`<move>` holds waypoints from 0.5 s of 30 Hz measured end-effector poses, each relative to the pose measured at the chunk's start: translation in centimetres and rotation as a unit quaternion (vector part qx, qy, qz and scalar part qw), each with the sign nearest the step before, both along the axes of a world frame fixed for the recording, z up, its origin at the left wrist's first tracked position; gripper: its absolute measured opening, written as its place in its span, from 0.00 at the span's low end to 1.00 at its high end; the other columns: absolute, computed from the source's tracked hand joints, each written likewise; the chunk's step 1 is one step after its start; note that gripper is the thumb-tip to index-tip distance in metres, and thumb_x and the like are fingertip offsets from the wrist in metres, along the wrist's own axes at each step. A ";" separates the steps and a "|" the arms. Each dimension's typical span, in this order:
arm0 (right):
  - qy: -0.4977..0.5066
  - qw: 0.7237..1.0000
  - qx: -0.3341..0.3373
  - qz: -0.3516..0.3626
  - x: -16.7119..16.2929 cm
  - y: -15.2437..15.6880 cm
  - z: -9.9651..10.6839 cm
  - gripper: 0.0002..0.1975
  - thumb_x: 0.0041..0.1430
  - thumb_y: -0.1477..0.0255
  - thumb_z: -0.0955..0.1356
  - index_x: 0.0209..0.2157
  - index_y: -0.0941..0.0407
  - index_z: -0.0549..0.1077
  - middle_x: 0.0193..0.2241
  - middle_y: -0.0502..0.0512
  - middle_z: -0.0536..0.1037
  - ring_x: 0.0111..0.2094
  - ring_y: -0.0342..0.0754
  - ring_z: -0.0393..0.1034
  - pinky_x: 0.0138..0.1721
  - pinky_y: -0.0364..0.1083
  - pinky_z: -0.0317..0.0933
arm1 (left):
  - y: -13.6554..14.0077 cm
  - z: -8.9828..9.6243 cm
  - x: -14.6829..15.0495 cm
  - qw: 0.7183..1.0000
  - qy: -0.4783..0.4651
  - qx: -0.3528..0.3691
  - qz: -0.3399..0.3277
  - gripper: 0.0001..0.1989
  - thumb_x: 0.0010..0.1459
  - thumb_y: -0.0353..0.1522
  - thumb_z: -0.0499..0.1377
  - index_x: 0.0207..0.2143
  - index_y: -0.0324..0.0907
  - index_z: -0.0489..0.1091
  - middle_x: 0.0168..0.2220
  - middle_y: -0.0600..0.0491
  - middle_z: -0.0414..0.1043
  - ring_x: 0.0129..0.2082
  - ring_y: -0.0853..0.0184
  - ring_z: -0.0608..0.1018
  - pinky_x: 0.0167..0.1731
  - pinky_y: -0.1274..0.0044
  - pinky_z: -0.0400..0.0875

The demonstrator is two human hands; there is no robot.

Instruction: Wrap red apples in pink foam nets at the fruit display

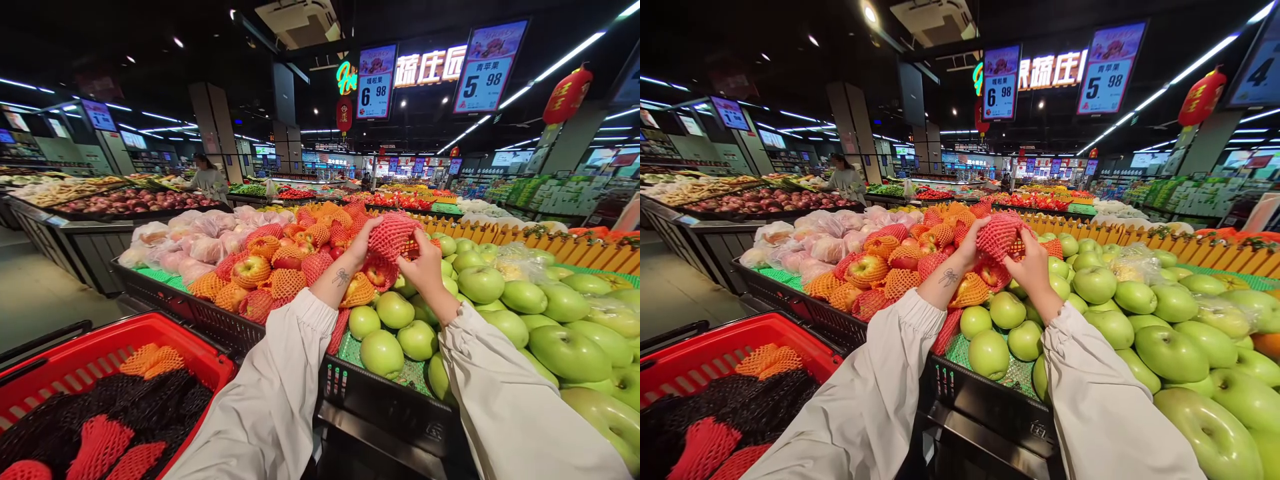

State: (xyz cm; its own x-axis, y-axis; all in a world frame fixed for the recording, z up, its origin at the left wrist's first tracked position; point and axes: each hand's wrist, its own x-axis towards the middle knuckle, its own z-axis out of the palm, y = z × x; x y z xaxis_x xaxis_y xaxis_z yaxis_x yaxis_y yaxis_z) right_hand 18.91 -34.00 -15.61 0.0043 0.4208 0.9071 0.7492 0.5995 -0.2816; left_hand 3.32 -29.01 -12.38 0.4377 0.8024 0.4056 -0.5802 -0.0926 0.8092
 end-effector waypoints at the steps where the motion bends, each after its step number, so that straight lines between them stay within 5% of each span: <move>1: 0.004 1.000 0.003 0.006 0.0 0.0 0.0 0.26 0.53 0.62 0.72 0.53 0.55 0.74 0.49 0.64 0.84 0.44 0.61 0.81 0.49 0.61 0.77 | 0.0 0.0 0.0 1.000 -0.001 -0.002 0.000 0.24 0.59 0.50 0.66 0.47 0.40 0.78 0.43 0.49 0.85 0.50 0.55 0.84 0.55 0.66 0.75; 6: 0.050 0.996 0.030 0.065 -0.4 -0.8 0.3 0.23 0.63 0.58 0.69 0.57 0.52 0.71 0.52 0.62 0.84 0.46 0.57 0.82 0.46 0.58 0.80 | 0.4 -0.1 0.0 0.999 -0.032 -0.017 0.003 0.20 0.62 0.47 0.64 0.45 0.41 0.79 0.44 0.49 0.85 0.53 0.55 0.83 0.56 0.66 0.76; 10: 0.061 0.994 0.087 0.020 -0.4 -1.7 1.0 0.19 0.67 0.56 0.68 0.53 0.51 0.71 0.48 0.61 0.81 0.50 0.59 0.78 0.53 0.63 0.76 | 1.4 -0.4 -0.2 0.996 -0.049 -0.050 0.052 0.19 0.60 0.46 0.67 0.43 0.40 0.80 0.43 0.48 0.86 0.53 0.55 0.83 0.58 0.67 0.75; 15: 0.007 0.996 0.087 -0.027 0.1 -1.0 1.0 0.40 0.60 0.50 0.74 0.67 0.50 0.61 0.62 0.66 0.67 0.65 0.66 0.65 0.64 0.72 0.65 | 2.4 -1.0 0.1 0.994 -0.052 -0.060 0.069 0.20 0.55 0.45 0.71 0.43 0.40 0.81 0.43 0.47 0.86 0.51 0.57 0.84 0.59 0.67 0.74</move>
